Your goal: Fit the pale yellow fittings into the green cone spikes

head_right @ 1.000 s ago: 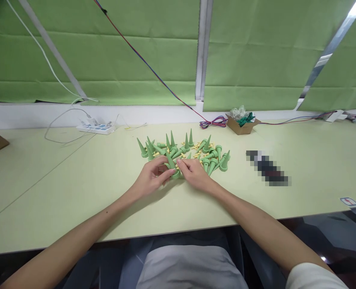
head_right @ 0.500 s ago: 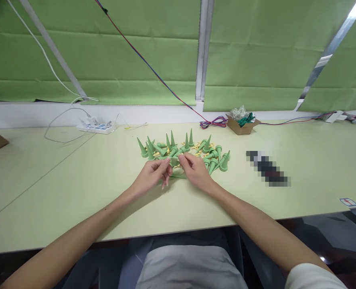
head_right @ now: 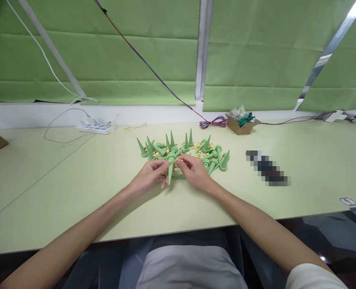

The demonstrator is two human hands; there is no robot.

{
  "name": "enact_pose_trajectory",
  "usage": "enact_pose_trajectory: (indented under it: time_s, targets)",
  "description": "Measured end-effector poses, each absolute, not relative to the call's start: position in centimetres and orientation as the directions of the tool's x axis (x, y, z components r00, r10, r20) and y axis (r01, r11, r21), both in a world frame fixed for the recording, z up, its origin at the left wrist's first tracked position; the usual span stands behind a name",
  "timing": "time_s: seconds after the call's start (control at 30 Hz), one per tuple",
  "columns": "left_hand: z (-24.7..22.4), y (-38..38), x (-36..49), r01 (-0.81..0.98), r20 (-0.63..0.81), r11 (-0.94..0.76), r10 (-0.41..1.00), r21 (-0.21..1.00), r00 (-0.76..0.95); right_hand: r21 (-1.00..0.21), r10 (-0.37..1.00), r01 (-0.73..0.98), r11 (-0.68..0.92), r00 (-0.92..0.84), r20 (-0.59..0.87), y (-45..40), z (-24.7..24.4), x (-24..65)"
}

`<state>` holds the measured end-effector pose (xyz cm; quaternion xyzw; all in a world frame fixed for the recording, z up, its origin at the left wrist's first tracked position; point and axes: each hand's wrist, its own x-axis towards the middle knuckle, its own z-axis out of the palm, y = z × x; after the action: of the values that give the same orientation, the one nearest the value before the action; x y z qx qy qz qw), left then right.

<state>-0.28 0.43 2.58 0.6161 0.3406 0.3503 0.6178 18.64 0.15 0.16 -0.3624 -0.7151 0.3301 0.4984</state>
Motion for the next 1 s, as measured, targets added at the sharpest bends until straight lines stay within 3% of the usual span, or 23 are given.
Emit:
enact_pose_trajectory:
  time_s: [0.37, 0.67, 0.8, 1.0]
  targets:
    - [2.3, -0.2, -0.2, 0.162, 0.175, -0.281, 0.863, 0.946, 0.475, -0.903, 0.894, 0.104, 0.417, -0.228, 0.386, -0.1, 0.6, 18.4]
    - [1.0, 0.4, -0.2, 0.292, 0.511, -0.635, 0.760, 0.715, 0.401, -0.944, 0.909, 0.001, 0.330, -0.269, 0.318, -0.2, 0.9, 18.2]
    - [1.3, 0.2, 0.0, 0.323, 0.496, -0.607, 0.788, 0.727, 0.364, -0.922, 0.899, 0.015, 0.386, -0.229, 0.373, -0.1, 0.8, 18.1]
    - [2.4, -0.1, 0.2, 0.216, 0.286, -0.376, 0.890, 0.901, 0.354, -0.915, 0.901, -0.030, 0.403, -0.160, 0.402, 0.1, 0.7, 18.0]
